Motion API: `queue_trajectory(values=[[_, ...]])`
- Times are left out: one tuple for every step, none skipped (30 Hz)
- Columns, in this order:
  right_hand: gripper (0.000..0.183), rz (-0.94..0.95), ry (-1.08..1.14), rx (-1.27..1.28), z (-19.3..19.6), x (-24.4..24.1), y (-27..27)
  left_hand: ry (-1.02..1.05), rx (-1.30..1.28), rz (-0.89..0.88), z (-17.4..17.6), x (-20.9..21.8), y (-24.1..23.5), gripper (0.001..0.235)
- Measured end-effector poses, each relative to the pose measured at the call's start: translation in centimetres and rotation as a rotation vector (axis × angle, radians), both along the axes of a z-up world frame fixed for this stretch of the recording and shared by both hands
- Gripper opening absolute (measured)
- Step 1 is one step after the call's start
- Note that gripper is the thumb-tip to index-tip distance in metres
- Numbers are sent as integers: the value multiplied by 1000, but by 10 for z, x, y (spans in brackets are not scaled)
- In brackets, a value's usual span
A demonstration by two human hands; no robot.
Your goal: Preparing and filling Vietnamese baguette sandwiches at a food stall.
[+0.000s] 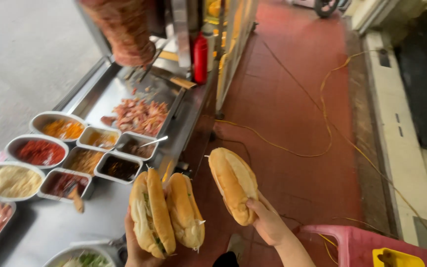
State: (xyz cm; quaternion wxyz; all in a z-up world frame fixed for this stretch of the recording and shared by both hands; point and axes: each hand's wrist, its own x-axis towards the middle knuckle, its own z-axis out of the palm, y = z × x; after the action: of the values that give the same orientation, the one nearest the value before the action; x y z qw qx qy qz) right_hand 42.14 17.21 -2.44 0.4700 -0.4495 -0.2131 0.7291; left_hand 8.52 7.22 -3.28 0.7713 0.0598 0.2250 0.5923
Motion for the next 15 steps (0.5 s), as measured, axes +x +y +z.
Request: queue_trajectory(values=[[73, -33, -7, 13, 0, 26, -3, -34, -12, -62, 5, 26, 42, 60], [70, -105, 5, 31, 0, 50, -3, -66, -21, -119, 15, 52, 83, 61], [67, -176, 18, 50, -1, 75, -3, -96, -32, -175, 30, 78, 122, 62], [67, -195, 13, 63, -4, 102, -2, -126, -45, -226, 31, 102, 150, 63], [65, -252, 6, 97, -7, 130, -1, -155, -59, -277, 32, 134, 178, 63], [64, -301, -1, 123, -10, 155, -1, -184, -80, -321, 39, 166, 197, 64], [64, -314, -5, 128, -8, 175, 3, -187, -76, -334, 48, 192, 206, 64], [63, -359, -43, 110, -6, 195, 8, -168, -134, -381, 58, 219, 215, 66], [63, -404, -81, 91, -2, 215, 14, -149, -191, -428, 68, 245, 225, 68], [63, -409, -84, 101, 6, 230, 20, -151, -180, -434, 73, 269, 233, 68], [64, -399, -87, 78, 15, 244, 26, -140, -203, -453, 78, 292, 241, 69], [65, -388, -91, 55, 22, 258, 31, -128, -227, -470, 82, 314, 248, 70], [65, -390, -94, 65, 22, 272, 43, -130, -217, -473, 83, 330, 259, 70], [66, -380, -106, 98, 20, 285, 49, -138, -218, -505, 82, 344, 265, 70], [67, -369, -118, 132, 18, 298, 56, -147, -218, -537, 81, 358, 271, 70]])
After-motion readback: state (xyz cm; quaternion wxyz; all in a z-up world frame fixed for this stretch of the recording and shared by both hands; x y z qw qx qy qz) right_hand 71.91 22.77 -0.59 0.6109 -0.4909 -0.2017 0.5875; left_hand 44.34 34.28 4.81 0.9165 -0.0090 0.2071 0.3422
